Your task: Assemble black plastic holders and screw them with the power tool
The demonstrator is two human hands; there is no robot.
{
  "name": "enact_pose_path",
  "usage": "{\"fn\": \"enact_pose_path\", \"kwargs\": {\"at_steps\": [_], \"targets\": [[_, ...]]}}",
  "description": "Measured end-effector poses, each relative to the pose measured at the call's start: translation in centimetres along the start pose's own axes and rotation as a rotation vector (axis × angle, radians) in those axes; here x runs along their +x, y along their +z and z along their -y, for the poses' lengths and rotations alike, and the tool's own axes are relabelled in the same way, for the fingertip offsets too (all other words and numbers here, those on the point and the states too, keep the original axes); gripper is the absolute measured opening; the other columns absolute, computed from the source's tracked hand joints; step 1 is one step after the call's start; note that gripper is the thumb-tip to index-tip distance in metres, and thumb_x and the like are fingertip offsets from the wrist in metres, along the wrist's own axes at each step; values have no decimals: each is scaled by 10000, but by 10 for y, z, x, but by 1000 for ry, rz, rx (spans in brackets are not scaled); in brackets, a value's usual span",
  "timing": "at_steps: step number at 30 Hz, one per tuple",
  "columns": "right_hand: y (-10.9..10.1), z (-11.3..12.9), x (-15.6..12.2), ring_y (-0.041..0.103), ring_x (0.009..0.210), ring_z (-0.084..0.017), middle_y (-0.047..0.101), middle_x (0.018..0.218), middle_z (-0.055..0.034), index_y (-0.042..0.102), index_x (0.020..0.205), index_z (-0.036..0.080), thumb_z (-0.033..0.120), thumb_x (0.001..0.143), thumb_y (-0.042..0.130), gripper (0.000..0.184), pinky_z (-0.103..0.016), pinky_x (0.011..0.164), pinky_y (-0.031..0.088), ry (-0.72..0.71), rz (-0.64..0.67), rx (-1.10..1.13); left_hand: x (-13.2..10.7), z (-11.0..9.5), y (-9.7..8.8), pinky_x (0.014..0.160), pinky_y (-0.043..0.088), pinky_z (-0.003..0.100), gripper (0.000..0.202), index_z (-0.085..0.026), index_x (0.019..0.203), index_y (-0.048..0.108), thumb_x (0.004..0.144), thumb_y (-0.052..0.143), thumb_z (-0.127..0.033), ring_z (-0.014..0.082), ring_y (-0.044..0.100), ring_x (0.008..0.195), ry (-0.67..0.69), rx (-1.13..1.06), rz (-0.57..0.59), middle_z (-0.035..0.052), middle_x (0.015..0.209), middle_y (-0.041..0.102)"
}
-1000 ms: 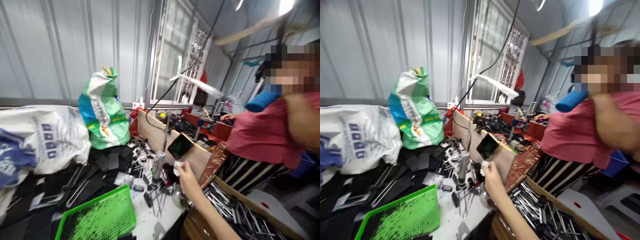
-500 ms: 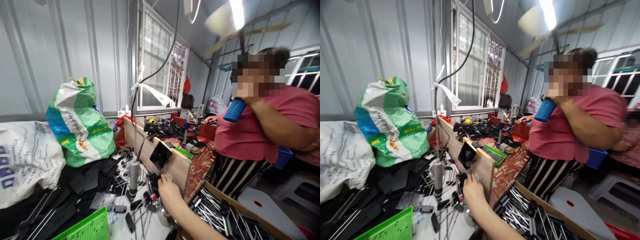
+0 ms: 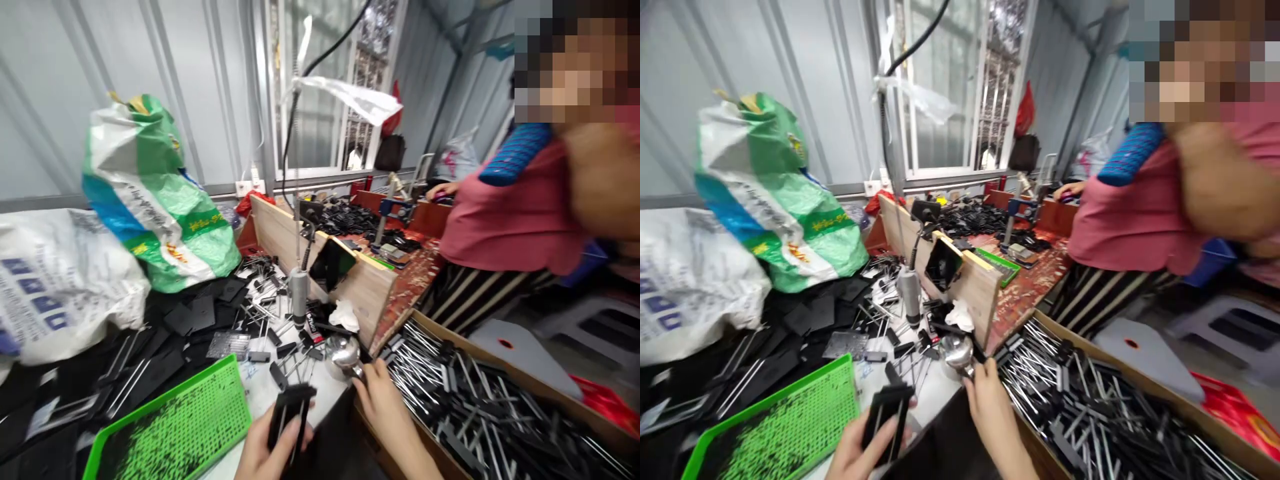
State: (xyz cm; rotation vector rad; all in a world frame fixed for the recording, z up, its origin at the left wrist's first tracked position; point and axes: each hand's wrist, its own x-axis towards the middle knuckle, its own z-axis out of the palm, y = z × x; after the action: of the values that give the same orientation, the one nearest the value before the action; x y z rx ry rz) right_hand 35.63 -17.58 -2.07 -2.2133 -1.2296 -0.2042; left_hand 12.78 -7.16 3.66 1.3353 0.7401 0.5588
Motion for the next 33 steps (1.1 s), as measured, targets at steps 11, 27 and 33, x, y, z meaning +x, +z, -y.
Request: {"fn": "enact_pose_path", "kwargs": {"at_steps": [11, 27, 33], "targets": [[13, 14, -10, 558, 532, -139, 574, 722, -14, 568, 926, 173, 491, 965, 356, 384, -237, 500, 448, 204, 113, 658, 121, -27, 59, 590, 500, 291, 453, -122, 997, 611, 792, 629, -526, 172, 615, 625, 178, 165, 584, 55, 729, 646], [-13, 29, -30, 619, 757, -199, 661, 913, -71, 687, 953, 201, 457, 943, 441, 354, -247, 587, 491, 142, 108, 737, 83, -57, 47, 513, 463, 220, 430, -108, 835, 652, 697, 735, -506, 141, 611, 536, -74, 213, 446, 67, 679, 708], [-4, 32, -39, 605, 675, -170, 680, 839, -50, 704, 891, 180, 377, 876, 518, 271, -230, 559, 468, 240, 97, 753, 73, -61, 54, 532, 499, 238, 464, -125, 838, 665, 631, 789, -521, 184, 654, 562, -186, 173, 335, 75, 647, 712]]}}
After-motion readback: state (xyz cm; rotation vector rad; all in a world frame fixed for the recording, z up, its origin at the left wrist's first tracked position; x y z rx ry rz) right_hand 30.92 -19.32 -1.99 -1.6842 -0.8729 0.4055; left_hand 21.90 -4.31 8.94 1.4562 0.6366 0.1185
